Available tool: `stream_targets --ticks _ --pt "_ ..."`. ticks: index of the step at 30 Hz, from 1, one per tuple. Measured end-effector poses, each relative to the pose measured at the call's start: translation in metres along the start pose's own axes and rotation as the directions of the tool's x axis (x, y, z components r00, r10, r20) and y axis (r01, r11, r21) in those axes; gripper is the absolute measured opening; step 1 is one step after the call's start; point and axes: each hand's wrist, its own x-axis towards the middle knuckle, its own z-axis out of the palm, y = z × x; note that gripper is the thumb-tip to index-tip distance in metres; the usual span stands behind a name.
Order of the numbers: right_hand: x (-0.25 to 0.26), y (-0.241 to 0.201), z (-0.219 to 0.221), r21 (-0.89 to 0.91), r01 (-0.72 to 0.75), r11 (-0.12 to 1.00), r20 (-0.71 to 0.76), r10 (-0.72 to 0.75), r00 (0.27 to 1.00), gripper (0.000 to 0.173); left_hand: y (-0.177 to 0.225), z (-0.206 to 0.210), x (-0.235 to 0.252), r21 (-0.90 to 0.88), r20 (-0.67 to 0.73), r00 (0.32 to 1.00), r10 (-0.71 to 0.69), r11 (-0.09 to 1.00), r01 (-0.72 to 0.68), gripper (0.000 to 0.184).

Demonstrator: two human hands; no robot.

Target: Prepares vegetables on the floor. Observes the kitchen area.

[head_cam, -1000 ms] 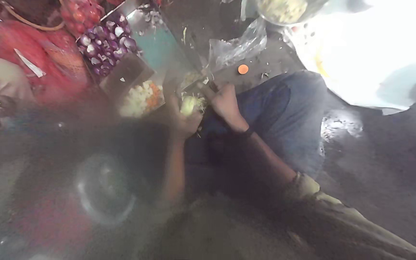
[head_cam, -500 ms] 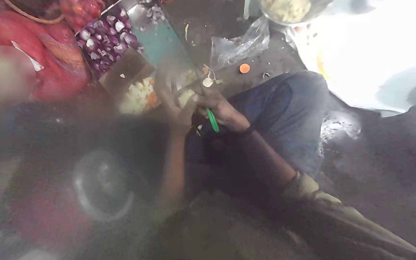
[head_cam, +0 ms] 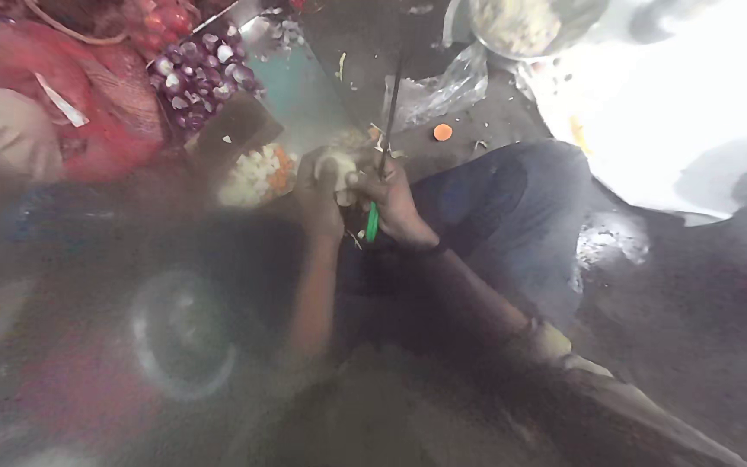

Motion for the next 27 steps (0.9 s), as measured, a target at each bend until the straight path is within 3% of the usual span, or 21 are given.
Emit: stream_targets --ticks 4,5,7,9,16,19,22,27 --pt "-0.019 0.000 0.004 -0.256 0.014 0.967 0.107 0.014 0.994 0.025 0.009 -0.006 0.009 -0.336 -0.090 0.968 -0.235 0.922 0.192 0.051" --pt "-0.021 0.004 0.005 -0.280 0.031 0.960 0.134 0.007 0.991 0.023 0.011 -0.008 0.011 -0.416 -0.062 0.966 -0.250 0.887 0.203 0.054" --pt "-0.024 0.010 0.006 -0.331 0.055 0.942 0.146 -0.007 0.989 0.040 0.012 -0.011 0.010 -0.471 -0.016 0.975 -0.221 0.862 0.188 0.055" --pt "-0.027 0.007 0.006 -0.364 0.053 0.930 0.136 -0.004 0.991 0.050 0.011 -0.015 0.006 -0.435 0.050 0.987 -0.150 0.887 0.156 0.049" --pt "0.006 -0.003 -0.002 -0.324 0.130 0.937 0.018 -0.131 0.991 0.026 0.008 -0.017 0.008 -0.454 0.227 0.973 -0.042 0.879 0.143 0.032" --pt "0.007 -0.006 -0.004 -0.405 0.154 0.901 0.003 -0.167 0.986 0.025 0.007 -0.018 0.006 -0.347 0.263 0.960 -0.097 0.919 0.188 0.036" --pt "0.005 -0.003 -0.001 -0.499 0.146 0.854 0.019 -0.158 0.987 0.026 0.004 -0.013 0.004 -0.256 0.193 0.963 -0.187 0.938 0.233 0.038" --pt "0.006 0.002 0.000 -0.602 0.184 0.777 0.032 -0.207 0.978 0.029 0.004 -0.006 0.003 -0.166 0.066 0.974 -0.219 0.960 0.227 0.035"
